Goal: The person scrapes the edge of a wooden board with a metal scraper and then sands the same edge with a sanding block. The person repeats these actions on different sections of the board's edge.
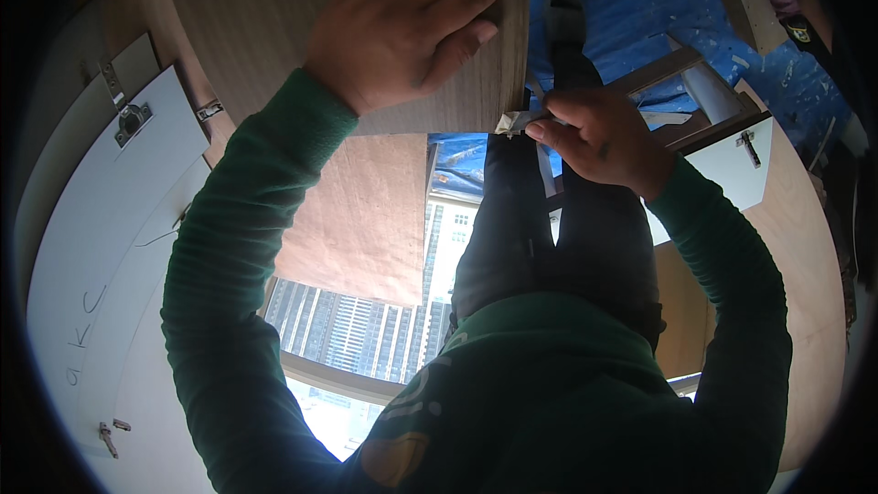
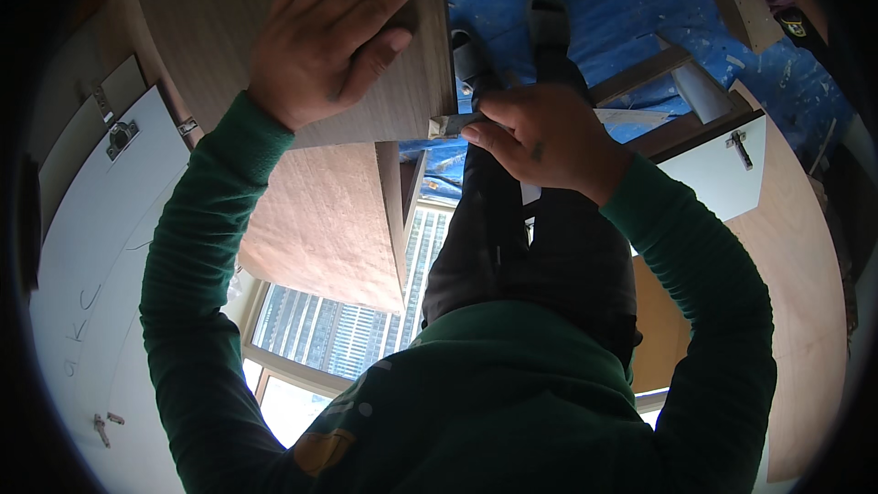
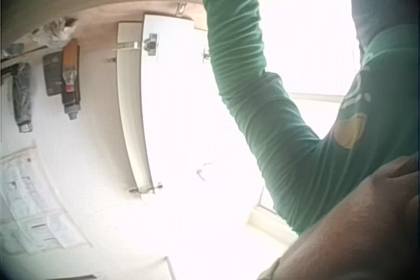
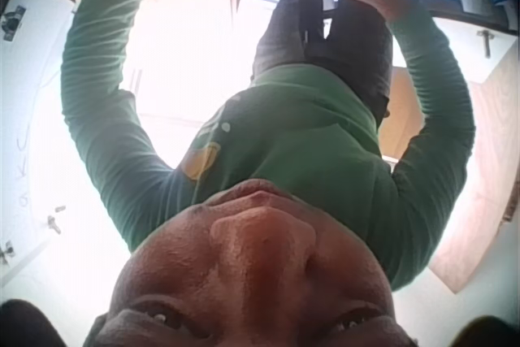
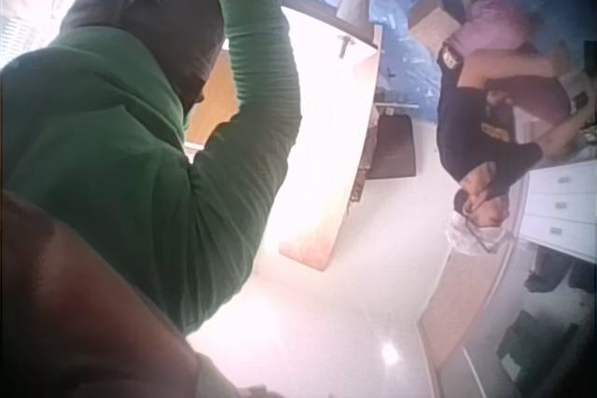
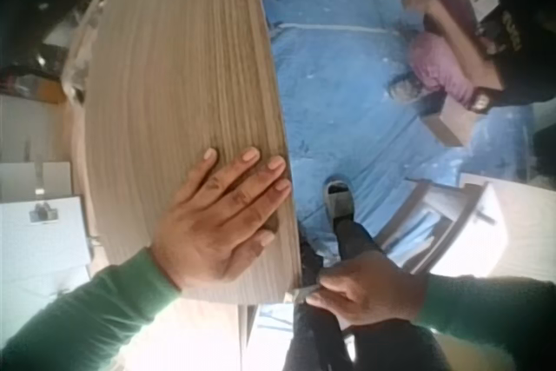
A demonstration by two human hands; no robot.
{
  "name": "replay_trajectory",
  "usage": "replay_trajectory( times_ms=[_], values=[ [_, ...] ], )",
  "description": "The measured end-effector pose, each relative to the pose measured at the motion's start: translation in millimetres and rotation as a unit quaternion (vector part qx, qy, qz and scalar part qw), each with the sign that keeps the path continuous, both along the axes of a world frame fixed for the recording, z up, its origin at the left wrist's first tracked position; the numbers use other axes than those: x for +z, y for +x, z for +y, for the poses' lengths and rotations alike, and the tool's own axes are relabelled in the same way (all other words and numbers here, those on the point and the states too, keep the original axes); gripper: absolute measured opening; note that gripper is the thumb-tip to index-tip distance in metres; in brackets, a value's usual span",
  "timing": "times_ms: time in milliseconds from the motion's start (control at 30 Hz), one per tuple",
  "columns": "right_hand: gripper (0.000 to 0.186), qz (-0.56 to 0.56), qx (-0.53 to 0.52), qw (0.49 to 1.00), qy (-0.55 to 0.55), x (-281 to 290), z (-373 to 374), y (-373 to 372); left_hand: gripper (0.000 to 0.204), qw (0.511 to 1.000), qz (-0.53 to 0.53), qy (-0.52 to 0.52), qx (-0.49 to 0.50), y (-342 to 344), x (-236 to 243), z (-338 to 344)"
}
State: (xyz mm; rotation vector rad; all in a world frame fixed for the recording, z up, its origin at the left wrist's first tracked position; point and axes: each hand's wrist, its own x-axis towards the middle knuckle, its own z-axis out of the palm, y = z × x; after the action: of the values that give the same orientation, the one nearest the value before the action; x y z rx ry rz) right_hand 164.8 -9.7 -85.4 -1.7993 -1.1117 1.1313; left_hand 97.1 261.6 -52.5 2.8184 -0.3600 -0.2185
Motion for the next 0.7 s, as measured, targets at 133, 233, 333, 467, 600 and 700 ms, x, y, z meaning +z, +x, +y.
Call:
replay_trajectory(
  times_ms=[133, 233, 333, 467, 600, 700],
  values=[
    [0.032, 0.017, -0.02, 0.999, -0.018, -1.4, 2.9, 2.3, 0.052, 1.0, 0.001, 0.001, 0.0, -0.2, -0.2, 0.4],
    [0.032, 0.007, 0.027, 0.999, -0.016, 1.0, -0.3, -0.6, 0.053, 1.0, 0.001, 0.0, 0.0, -0.3, -1.4, 0.4],
    [0.032, 0.038, -0.012, 0.996, -0.079, 4.4, 7.0, 8.9, 0.053, 1.0, 0.006, 0.003, -0.001, -0.1, -0.2, 0.4],
    [0.032, -0.015, 0.009, 1.0, 0.005, -0.7, -0.3, -2.5, 0.053, 0.999, -0.021, -0.027, 0.003, -1.9, -7.0, 1.4],
    [0.031, 0.033, -0.032, 0.998, -0.034, -0.1, 5.9, 5.7, 0.053, 1.0, 0.012, 0.001, 0.001, 0.6, 0.6, -0.4],
    [0.032, 0.016, -0.009, 1.0, -0.019, -2.7, 3.7, 1.2, 0.054, 1.0, 0.013, 0.006, -0.002, 0.4, 2.0, 2.1]
  ],
)
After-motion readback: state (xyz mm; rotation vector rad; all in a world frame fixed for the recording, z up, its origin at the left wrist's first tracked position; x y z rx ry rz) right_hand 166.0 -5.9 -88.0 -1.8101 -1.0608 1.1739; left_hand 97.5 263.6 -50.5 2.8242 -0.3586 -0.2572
